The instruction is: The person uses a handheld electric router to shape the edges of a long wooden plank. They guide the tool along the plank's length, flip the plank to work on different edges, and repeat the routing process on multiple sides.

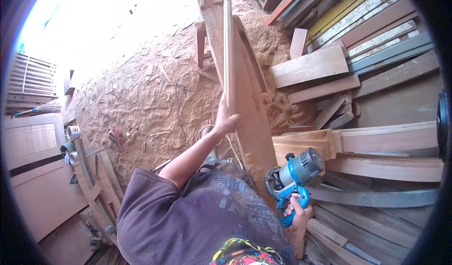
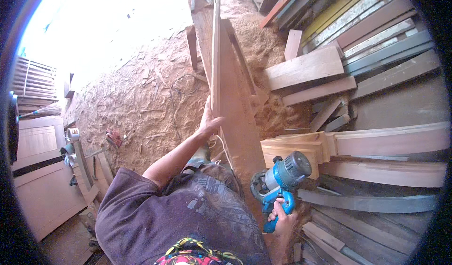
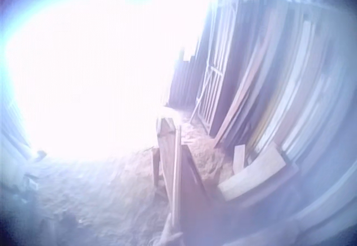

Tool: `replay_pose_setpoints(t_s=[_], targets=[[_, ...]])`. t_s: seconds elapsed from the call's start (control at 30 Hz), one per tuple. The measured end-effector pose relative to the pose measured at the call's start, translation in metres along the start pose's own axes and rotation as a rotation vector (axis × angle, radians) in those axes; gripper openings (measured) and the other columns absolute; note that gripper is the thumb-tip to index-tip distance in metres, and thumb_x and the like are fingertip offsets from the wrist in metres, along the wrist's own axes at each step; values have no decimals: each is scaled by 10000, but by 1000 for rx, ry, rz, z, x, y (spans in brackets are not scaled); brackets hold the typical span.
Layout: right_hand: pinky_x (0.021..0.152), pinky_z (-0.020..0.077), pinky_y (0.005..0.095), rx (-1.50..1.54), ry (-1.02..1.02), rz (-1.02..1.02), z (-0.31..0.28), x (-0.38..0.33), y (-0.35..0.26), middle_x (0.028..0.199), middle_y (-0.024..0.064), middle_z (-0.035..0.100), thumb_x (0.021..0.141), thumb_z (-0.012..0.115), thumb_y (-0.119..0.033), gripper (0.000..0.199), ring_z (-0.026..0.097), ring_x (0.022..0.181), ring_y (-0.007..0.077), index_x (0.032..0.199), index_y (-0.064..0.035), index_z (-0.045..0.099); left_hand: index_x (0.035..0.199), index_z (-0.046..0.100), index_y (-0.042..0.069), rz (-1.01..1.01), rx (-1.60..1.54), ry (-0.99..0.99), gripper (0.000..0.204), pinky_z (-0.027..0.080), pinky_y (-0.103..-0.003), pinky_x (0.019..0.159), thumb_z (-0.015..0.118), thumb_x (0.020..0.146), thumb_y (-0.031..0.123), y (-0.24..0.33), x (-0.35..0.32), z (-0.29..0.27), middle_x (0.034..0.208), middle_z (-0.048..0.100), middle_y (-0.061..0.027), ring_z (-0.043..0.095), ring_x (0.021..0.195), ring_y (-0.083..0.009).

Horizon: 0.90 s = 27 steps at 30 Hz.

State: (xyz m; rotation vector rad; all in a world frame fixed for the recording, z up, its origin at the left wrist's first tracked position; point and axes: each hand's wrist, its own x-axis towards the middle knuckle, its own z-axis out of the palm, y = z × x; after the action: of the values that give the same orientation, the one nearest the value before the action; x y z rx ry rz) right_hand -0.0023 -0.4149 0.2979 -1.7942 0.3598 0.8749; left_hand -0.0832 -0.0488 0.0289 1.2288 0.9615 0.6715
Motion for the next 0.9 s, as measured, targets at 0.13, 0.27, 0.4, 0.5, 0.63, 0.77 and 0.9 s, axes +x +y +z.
replay_pose_setpoints(t_s=[0.13,0.27,0.4,0.5,0.63,0.77,0.9], targets=[[529,479,311,-2,1,-11,-4,0,5,722,9,555,994,743,-117,170,536,566,121,1139,-59,675,1677,225,-9,29,-60,-93,1076,306,-430,1302,736,730,31,5,6,4,1614,422,-265,388,1547,-382],[522,475,309,23,-12,-37,3,5,8,726,7,551,986,754,-131,178,534,570,119,1125,-55,673,1699,116,-18,184,213,-176,1194,309,-427,1300,856,776,137,-4,8,-22,1651,378,-240,363,1562,-338],[518,476,309,54,7,-32,5,2,9,722,9,549,986,753,-123,165,531,568,117,1113,-54,674,1725,41,-8,166,132,-304,1369,275,-422,1316,970,771,309,-10,-28,-31,1729,263,-243,269,1618,-326],[519,476,308,51,5,-42,5,0,11,721,11,551,986,750,-111,161,528,562,115,1115,-49,675,1730,2,0,30,267,-286,1452,250,-434,1327,993,745,395,-16,-56,-35,1765,201,-256,224,1644,-339],[516,474,310,53,2,-56,1,1,14,716,11,555,985,752,-107,163,527,552,117,1118,-46,680,1728,-13,-10,7,390,-306,1461,243,-444,1332,987,748,405,-20,-68,-36,1767,207,-270,214,1651,-339],[518,475,314,-2,-76,-120,1,10,13,714,13,562,996,744,-119,176,528,551,119,1138,-34,682,1717,9,-41,150,358,-276,1410,318,-439,1299,987,751,277,-45,-52,-46,1715,339,-255,351,1589,-323],[523,474,311,-40,-20,-99,-4,8,17,718,12,567,1013,729,-130,200,529,556,117,1174,-21,681,1696,73,-79,139,353,-271,1377,253,-451,1325,969,750,369,-49,-43,-37,1719,272,-306,276,1612,-394]])
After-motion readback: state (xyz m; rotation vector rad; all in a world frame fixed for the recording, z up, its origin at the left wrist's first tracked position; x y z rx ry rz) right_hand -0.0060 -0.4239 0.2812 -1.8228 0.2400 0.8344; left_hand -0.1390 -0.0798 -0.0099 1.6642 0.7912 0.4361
